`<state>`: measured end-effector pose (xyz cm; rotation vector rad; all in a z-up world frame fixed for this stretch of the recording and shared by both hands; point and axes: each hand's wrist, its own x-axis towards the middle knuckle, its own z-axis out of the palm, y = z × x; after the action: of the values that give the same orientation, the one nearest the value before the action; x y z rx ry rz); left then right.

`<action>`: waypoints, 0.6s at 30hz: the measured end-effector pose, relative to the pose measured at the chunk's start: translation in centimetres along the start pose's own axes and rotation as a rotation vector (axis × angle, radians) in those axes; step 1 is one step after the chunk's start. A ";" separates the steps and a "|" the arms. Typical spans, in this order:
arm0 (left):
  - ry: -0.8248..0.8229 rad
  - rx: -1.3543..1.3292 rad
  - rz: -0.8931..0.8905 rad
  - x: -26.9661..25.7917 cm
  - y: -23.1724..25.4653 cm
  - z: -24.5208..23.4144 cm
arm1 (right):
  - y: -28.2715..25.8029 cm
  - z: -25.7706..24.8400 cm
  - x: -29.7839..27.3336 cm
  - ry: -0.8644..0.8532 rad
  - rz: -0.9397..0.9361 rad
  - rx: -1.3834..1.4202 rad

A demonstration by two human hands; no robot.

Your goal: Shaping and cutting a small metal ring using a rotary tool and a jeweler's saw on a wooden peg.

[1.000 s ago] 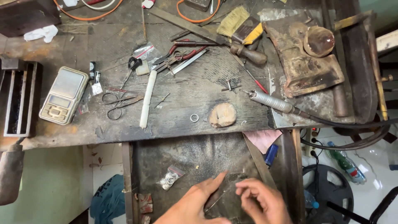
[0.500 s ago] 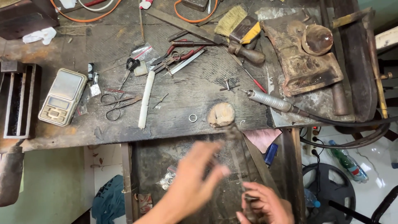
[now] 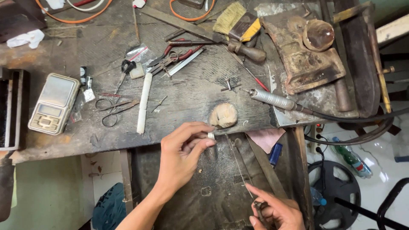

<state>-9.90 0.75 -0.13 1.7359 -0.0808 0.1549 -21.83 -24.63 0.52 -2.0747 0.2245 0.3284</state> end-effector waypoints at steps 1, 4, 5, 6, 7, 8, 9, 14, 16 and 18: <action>0.012 -0.118 -0.049 -0.3 0.0 0.3 | -0.4 -0.1 -0.1 0.010 0.046 -0.011; 0.008 -0.267 -0.086 -0.9 0.0 0.5 | -1.7 0.3 -0.4 0.057 0.056 -0.025; -0.004 -0.291 -0.067 -0.9 0.1 0.5 | -2.1 0.6 -0.3 0.091 0.012 -0.023; -0.004 -0.292 -0.066 -1.0 0.0 0.5 | -1.9 0.6 -0.3 0.092 0.012 -0.024; 0.005 -0.255 -0.049 -1.0 0.0 0.5 | -1.7 0.6 -0.2 0.079 -0.042 -0.020; 0.014 -0.218 -0.033 -1.1 -0.1 0.4 | -1.5 0.6 -0.1 0.066 -0.096 -0.016; 0.015 -0.219 -0.032 -1.1 -0.1 0.4 | -1.7 0.8 -0.1 0.066 -0.097 -0.017; 0.019 -0.240 -0.030 -1.3 -0.1 0.2 | -2.8 1.4 -0.3 0.133 -0.188 -0.030; 0.019 -0.274 -0.067 -1.4 -0.2 0.2 | -2.5 1.3 -0.3 0.124 -0.160 -0.019; 0.018 -0.308 -0.106 -1.5 -0.2 0.2 | -2.5 1.3 -0.5 0.115 -0.131 -0.009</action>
<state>-11.33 0.56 -0.60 1.4274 0.0008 0.0749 -21.70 -22.25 2.13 -2.1077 0.1556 0.1310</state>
